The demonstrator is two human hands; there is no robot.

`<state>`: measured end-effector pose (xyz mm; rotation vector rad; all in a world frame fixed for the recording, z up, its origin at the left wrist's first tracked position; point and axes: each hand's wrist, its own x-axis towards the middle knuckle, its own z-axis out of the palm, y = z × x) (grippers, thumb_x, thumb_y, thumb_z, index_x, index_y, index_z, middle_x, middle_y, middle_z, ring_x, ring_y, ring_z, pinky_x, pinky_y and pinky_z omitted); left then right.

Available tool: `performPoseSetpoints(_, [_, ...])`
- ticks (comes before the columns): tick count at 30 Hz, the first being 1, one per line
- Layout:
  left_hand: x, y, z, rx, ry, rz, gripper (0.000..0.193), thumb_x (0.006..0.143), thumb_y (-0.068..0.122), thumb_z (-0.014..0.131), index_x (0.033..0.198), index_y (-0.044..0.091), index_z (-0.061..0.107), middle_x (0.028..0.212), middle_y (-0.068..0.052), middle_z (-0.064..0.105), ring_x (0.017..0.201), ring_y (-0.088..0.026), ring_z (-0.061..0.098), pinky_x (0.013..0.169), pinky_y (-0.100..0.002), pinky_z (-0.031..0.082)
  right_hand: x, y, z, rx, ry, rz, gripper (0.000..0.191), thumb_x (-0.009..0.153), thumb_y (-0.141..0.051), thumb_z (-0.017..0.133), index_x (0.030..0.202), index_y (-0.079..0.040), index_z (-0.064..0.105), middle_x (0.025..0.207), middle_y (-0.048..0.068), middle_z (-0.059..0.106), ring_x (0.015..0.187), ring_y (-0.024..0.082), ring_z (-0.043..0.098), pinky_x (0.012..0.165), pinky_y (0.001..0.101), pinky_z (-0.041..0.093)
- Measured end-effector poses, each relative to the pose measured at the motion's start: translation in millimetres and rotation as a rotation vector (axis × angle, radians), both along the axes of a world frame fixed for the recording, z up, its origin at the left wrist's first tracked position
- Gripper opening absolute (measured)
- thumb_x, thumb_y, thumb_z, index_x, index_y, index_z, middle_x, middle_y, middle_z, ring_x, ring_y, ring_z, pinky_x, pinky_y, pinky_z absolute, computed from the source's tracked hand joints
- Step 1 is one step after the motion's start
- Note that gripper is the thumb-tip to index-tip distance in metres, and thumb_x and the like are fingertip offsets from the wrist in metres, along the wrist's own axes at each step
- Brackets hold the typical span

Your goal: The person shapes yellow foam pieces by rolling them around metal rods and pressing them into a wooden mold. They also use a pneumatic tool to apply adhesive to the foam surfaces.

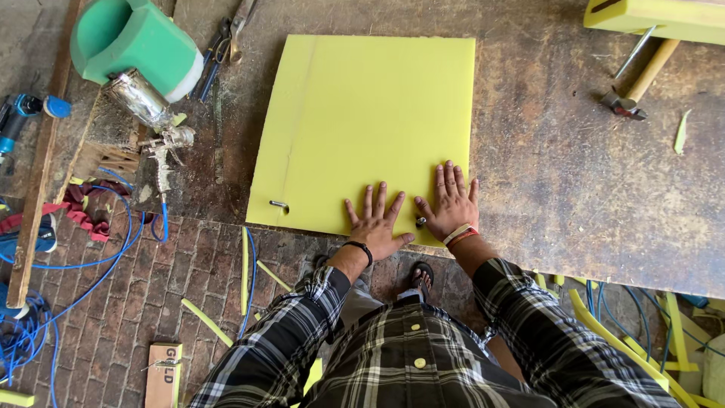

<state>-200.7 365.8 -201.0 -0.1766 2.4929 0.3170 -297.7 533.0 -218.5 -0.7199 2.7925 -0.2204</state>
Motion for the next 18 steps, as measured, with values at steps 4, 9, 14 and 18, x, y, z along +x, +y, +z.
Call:
performPoseSetpoints(4, [-1.5, -1.6, -5.1, 0.008, -0.013, -0.01, 0.101, 0.09, 0.08, 0.041, 0.165, 0.033, -0.006, 0.17, -0.014, -0.024, 0.155, -0.04, -0.023, 0.112, -0.079, -0.013, -4.1, -2.8, -4.6, 0.016, -0.03, -0.001, 0.095, 0.095, -0.073, 0.024, 0.163, -0.007, 0.013, 0.17, 0.013, 0.011, 0.157, 0.025, 0.008, 0.125, 0.0511, 0.0])
performPoseSetpoints(9, [-5.1, 2.2, -0.8, -0.006, -0.02, -0.007, 0.101, 0.092, 0.077, 0.041, 0.165, 0.029, -0.01, 0.169, -0.017, -0.028, 0.153, -0.043, -0.029, 0.11, -0.079, -0.017, -5.9, -4.8, -2.0, 0.005, 0.042, 0.012, 0.095, 0.096, -0.072, 0.024, 0.163, -0.007, 0.013, 0.169, 0.013, 0.011, 0.156, 0.028, 0.008, 0.123, 0.0526, 0.001])
performPoseSetpoints(14, [-5.7, 5.3, 6.0, 0.005, -0.076, 0.012, 0.101, 0.093, 0.076, 0.041, 0.164, 0.028, -0.013, 0.167, -0.016, -0.032, 0.151, -0.042, -0.032, 0.11, -0.078, -0.019, 4.1, -1.0, 0.0, -0.045, 0.091, -0.006, 0.088, 0.099, -0.067, 0.027, 0.162, -0.007, 0.016, 0.17, 0.014, 0.011, 0.157, 0.029, 0.01, 0.123, 0.0566, 0.003])
performPoseSetpoints(18, [1.5, 7.7, 0.2, -0.036, -0.05, 0.0, 0.101, 0.092, 0.075, 0.042, 0.164, 0.029, -0.013, 0.167, -0.015, -0.032, 0.151, -0.042, -0.032, 0.108, -0.08, -0.016, 35.5, 5.9, -5.2, -0.085, 0.109, -0.011, 0.076, 0.104, -0.054, 0.027, 0.163, -0.008, 0.018, 0.172, 0.013, 0.014, 0.159, 0.03, 0.011, 0.125, 0.0588, 0.004])
